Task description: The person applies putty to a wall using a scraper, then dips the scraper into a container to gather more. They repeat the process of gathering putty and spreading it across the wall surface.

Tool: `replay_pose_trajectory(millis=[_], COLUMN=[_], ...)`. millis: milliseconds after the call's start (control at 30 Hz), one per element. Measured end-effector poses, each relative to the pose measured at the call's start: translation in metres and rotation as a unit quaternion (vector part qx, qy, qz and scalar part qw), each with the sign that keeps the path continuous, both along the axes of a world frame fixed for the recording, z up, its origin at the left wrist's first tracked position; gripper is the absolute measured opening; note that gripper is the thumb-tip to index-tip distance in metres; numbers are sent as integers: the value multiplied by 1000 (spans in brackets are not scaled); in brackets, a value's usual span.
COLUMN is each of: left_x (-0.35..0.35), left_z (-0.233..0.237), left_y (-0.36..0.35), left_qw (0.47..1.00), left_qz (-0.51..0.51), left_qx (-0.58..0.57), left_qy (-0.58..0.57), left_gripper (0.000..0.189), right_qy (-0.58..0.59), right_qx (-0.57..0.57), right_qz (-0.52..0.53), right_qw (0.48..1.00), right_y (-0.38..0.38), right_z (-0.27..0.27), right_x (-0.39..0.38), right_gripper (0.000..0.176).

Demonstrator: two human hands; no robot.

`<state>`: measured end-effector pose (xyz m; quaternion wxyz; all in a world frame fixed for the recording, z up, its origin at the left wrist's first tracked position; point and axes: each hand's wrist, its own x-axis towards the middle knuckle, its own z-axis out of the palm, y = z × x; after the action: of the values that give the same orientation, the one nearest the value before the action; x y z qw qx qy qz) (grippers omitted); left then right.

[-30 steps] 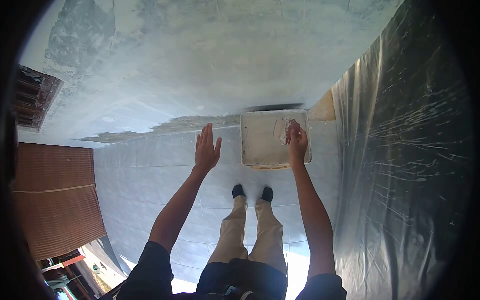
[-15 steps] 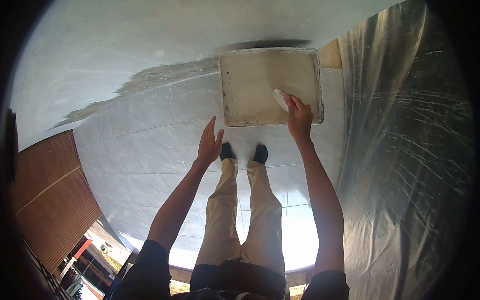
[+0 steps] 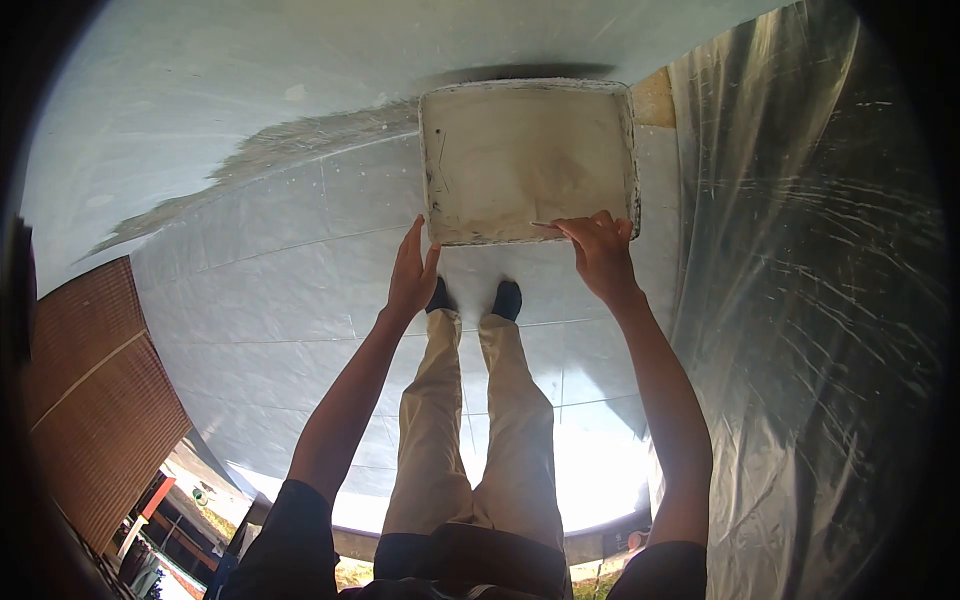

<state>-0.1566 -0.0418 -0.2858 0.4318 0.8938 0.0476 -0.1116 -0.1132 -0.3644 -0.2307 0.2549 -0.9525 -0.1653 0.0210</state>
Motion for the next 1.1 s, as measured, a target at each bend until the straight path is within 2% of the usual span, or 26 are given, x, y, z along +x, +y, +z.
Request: replay_pose_trajectory(millis=[233,367,433,667,767,833,1100], left_x=[1,0,0,-2,-3,-3,-7], left_z=[1,3,2,1,1,1,-1], left_y=[-2,-1,-2,-2,-3,-3,-2], left_qw=[1000,999,999,999,999,999,999], left_qz=[4,-4,-5,-7,-4,-3,-2], left_qx=[-9,-8,-7,-9,-8,-8,-6], left_qy=[-3,37,38,35,35,37,36], left_gripper=[62,64,65,64,64,64,64], right_qy=[3,28,-39,-114,-101,-50,7], right_qx=[-16,-12,-14,-6,-7,-12,8], right_qz=[0,0,-32,-64,-79,-64,-17], right_qw=[1000,1000,999,991,992,997,1000], right_y=[-9,-13,-10,2,1,-2,-22], right_z=[-5,-7,-11,-23,-29,-29,-17], right_x=[8,18,21,20,20,18,11], right_gripper=[27,28,30,29,29,37,31])
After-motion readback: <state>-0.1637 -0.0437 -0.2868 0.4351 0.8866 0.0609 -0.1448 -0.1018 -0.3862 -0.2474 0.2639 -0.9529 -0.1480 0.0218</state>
